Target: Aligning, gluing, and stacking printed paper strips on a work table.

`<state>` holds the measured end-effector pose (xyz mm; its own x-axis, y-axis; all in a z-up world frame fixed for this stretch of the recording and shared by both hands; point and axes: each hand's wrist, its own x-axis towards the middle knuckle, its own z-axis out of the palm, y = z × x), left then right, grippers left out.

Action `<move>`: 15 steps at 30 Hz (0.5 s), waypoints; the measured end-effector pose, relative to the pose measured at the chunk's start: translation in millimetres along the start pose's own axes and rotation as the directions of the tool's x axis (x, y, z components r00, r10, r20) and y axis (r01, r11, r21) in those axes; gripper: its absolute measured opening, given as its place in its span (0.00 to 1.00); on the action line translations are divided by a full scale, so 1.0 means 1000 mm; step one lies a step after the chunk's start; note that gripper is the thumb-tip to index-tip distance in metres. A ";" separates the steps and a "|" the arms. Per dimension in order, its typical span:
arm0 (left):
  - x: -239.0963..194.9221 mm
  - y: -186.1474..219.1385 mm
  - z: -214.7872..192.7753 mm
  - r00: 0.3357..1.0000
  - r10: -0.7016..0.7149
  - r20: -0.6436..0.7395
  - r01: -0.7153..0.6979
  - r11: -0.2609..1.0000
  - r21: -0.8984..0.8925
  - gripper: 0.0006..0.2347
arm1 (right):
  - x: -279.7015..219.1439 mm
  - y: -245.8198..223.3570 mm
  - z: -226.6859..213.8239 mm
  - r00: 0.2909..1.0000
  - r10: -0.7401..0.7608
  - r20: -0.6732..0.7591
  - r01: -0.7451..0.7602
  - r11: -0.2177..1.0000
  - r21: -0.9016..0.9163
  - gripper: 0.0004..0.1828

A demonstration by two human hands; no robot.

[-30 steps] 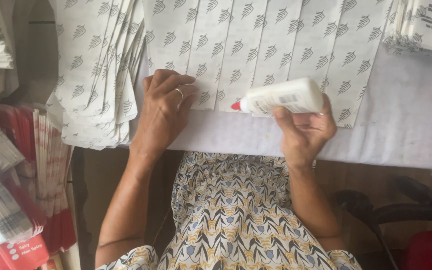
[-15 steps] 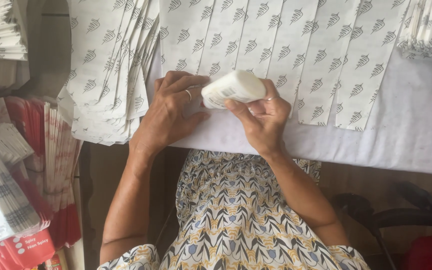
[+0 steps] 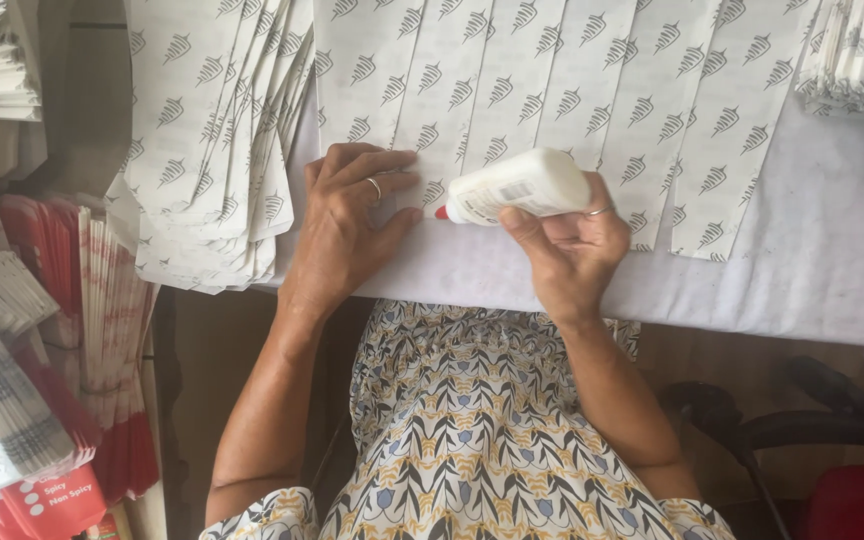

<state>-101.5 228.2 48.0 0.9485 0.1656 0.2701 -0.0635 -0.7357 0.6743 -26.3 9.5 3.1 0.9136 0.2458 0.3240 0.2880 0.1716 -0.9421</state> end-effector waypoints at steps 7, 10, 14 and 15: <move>0.002 0.006 -0.002 1.000 0.007 -0.025 -0.007 1.000 0.024 0.08 | 0.001 0.005 0.029 0.998 -0.015 0.056 0.013 0.999 0.040 0.18; 0.001 0.005 -0.002 1.000 0.005 -0.027 -0.004 0.999 0.034 0.10 | -0.001 0.002 0.020 0.999 -0.027 0.039 0.023 0.997 0.079 0.19; 0.000 -0.003 -0.001 0.997 0.078 -0.021 -0.076 0.995 0.060 0.10 | -0.003 0.003 -0.015 1.000 0.000 0.027 0.001 0.999 -0.033 0.20; -0.002 -0.009 -0.004 0.997 0.077 -0.021 -0.075 0.995 0.060 0.10 | -0.003 0.007 -0.019 1.000 0.001 0.028 0.000 0.999 -0.033 0.20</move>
<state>-103.9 237.1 44.3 0.9341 0.1225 0.3354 -0.1162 -0.7840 0.6099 -21.5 -8.2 -6.4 0.9055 0.2721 0.3256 0.2976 0.1396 -0.9444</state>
